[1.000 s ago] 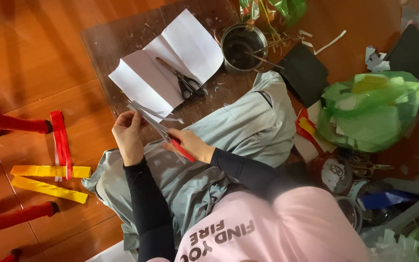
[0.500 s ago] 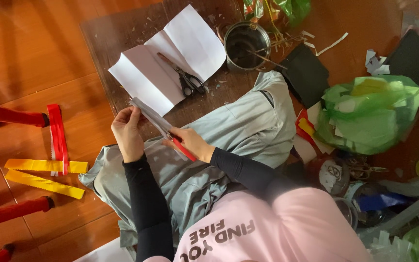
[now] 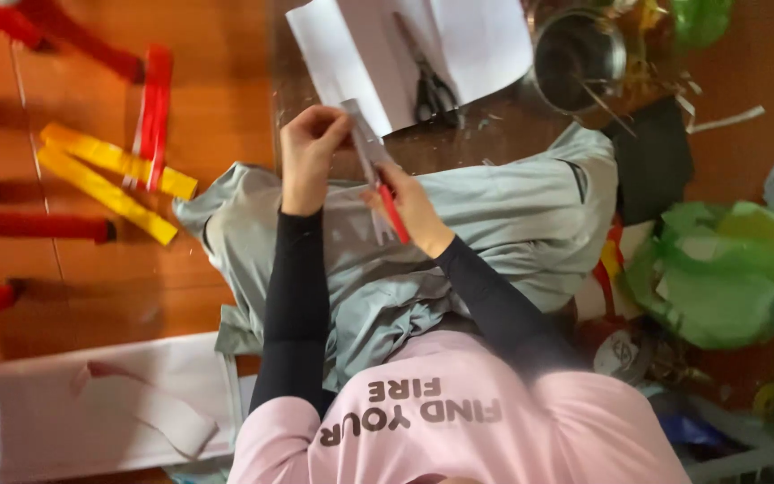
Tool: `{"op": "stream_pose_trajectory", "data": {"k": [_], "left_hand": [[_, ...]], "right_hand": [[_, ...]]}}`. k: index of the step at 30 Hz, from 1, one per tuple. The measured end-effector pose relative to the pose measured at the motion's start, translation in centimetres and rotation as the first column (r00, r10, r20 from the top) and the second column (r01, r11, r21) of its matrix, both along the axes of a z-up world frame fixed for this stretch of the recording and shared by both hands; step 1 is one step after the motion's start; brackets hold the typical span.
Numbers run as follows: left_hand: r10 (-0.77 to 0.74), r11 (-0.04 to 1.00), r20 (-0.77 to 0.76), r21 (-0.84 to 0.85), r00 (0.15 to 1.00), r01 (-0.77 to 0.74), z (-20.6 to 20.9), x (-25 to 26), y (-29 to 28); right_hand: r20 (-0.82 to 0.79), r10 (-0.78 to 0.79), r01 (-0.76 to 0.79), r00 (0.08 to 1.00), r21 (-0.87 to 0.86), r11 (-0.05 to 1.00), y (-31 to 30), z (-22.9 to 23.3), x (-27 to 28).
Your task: Cutting and folding white paper into strips.
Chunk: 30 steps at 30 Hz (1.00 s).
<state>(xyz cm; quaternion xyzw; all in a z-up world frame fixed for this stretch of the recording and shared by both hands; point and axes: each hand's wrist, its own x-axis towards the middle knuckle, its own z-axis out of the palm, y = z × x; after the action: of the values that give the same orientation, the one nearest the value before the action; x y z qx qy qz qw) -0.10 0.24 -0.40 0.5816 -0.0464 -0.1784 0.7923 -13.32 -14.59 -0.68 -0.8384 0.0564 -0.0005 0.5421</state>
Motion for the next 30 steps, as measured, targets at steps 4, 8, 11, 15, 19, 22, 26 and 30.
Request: {"op": "stream_pose_trajectory", "data": {"k": [4,8,11,15,19,22,26,30], "left_hand": [[0.002,0.998,-0.087,-0.064,0.996,-0.008,0.6,-0.1,-0.2],[-0.01,0.993,-0.161,-0.115,0.987,-0.009,0.5,0.1,-0.2],[-0.002,0.991,-0.18,-0.132,0.984,-0.022,0.6,0.0,-0.3],[0.012,0.992,-0.19,-0.118,0.982,-0.035,0.5,0.1,-0.3],[-0.005,0.996,-0.15,-0.087,0.989,-0.008,0.6,-0.2,-0.2],[-0.019,0.991,-0.18,-0.13,0.983,-0.005,0.4,-0.3,-0.3],[0.012,0.971,-0.181,-0.234,0.983,-0.055,-0.3,0.5,0.6],[0.259,0.856,-0.047,-0.451,0.965,-0.251,-0.8,2.0,3.0]], "right_hand": [[-0.053,0.006,-0.005,0.999,0.029,1.0,0.8,1.4,0.9],[-0.059,-0.083,0.083,0.995,-0.014,0.996,1.6,1.3,1.4],[-0.026,-0.107,0.107,0.994,0.001,0.994,1.8,1.2,1.5],[-0.047,-0.127,0.13,0.991,0.07,0.989,1.7,0.7,1.6],[0.021,-0.139,0.14,0.99,-0.019,0.99,1.3,0.6,1.5],[0.07,-0.13,0.134,0.989,-0.057,0.989,0.8,1.5,1.3],[0.034,-0.015,0.017,0.999,-0.059,0.998,-0.4,3.6,-0.1],[-0.151,0.033,-0.078,0.988,-0.305,0.949,-5.3,0.9,-3.5]]}}
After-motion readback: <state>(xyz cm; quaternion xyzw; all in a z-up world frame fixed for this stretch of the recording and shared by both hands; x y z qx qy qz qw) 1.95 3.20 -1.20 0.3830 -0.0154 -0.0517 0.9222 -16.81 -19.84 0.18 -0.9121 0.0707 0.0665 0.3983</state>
